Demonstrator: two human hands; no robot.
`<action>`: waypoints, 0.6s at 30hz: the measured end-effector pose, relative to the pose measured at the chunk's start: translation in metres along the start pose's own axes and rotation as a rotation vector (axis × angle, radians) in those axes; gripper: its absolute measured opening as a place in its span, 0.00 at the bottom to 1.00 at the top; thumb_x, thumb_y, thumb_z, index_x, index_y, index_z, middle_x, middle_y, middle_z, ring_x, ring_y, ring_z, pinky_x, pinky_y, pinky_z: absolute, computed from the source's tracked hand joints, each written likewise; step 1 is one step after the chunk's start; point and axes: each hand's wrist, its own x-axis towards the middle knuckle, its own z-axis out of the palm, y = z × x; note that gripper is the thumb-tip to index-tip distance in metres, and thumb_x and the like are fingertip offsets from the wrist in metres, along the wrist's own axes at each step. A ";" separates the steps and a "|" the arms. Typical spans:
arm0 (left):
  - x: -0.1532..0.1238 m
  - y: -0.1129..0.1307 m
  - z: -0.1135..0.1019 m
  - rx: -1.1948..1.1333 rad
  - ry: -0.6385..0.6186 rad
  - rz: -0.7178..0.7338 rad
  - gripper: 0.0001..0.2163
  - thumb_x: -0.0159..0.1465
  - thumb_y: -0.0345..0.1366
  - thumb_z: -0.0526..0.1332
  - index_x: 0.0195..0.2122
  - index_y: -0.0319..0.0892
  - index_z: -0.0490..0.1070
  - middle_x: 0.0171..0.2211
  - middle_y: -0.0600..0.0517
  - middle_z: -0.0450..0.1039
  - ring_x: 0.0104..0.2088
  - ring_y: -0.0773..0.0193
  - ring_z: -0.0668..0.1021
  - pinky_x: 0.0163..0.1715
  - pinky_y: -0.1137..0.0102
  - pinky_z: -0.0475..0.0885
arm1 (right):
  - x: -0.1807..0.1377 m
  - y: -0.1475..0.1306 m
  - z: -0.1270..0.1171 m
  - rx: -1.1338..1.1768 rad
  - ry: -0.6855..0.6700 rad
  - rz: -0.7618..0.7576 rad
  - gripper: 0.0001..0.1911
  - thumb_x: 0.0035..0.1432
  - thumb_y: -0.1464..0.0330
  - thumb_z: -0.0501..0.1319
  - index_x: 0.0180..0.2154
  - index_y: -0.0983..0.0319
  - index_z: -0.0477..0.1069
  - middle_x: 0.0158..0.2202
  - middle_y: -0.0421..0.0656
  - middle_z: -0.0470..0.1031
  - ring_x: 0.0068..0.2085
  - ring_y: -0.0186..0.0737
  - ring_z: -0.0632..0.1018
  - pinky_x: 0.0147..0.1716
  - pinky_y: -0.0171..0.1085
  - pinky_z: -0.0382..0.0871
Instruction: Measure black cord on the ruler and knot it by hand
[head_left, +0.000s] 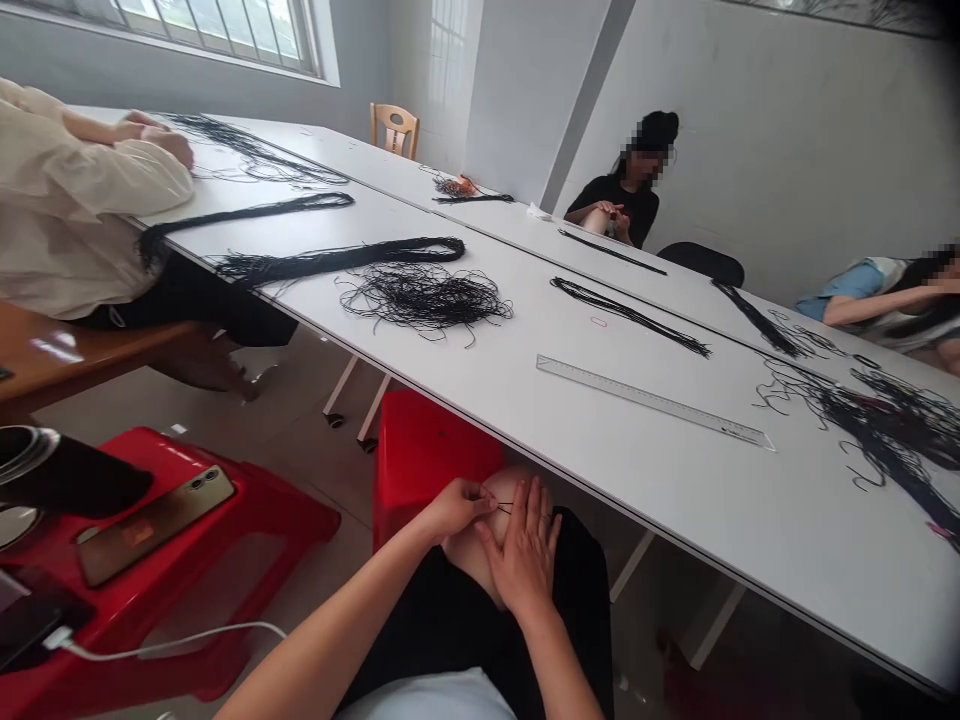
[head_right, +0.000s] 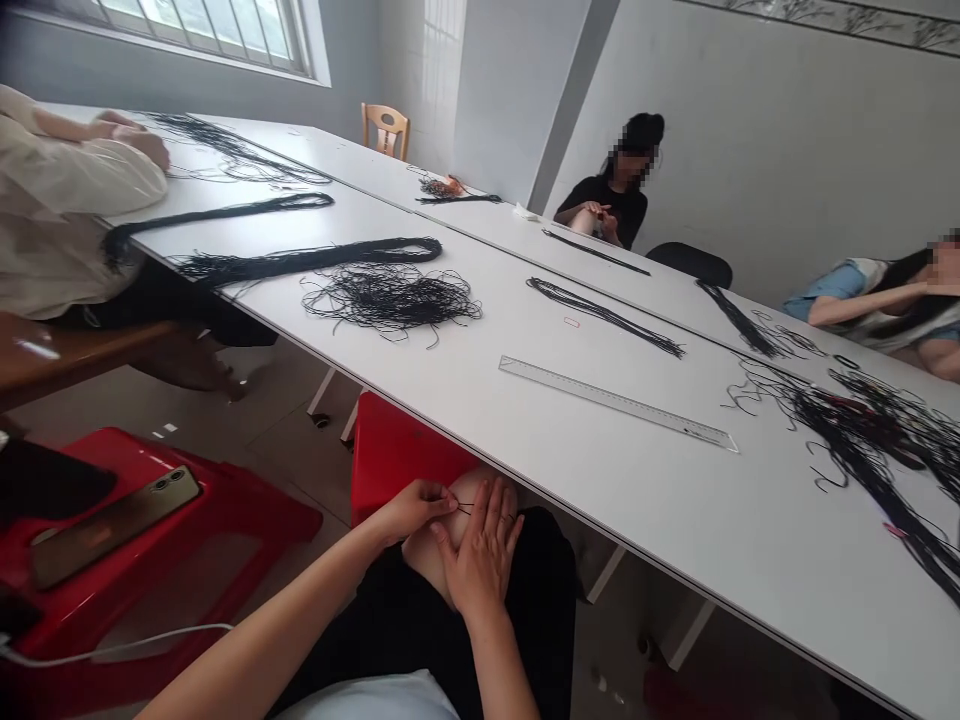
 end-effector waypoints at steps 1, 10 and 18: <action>0.000 0.000 0.000 0.003 0.008 0.000 0.13 0.49 0.44 0.65 0.25 0.38 0.73 0.20 0.55 0.65 0.25 0.67 0.66 0.28 0.70 0.59 | 0.001 0.000 0.000 0.001 0.002 0.000 0.48 0.58 0.42 0.40 0.66 0.68 0.31 0.68 0.52 0.30 0.67 0.51 0.36 0.61 0.58 0.39; 0.000 0.001 0.000 -0.006 0.012 0.010 0.11 0.51 0.42 0.64 0.26 0.38 0.73 0.20 0.56 0.65 0.24 0.68 0.66 0.29 0.70 0.60 | 0.008 0.002 -0.008 0.014 -0.042 -0.003 0.44 0.60 0.44 0.38 0.67 0.65 0.33 0.68 0.50 0.31 0.67 0.51 0.38 0.60 0.60 0.42; 0.004 -0.002 -0.001 -0.006 0.030 0.043 0.10 0.51 0.41 0.63 0.26 0.38 0.73 0.22 0.53 0.70 0.27 0.64 0.71 0.34 0.68 0.64 | 0.016 -0.001 -0.014 0.019 -0.085 0.025 0.39 0.63 0.46 0.36 0.67 0.62 0.35 0.69 0.46 0.32 0.67 0.48 0.39 0.61 0.58 0.42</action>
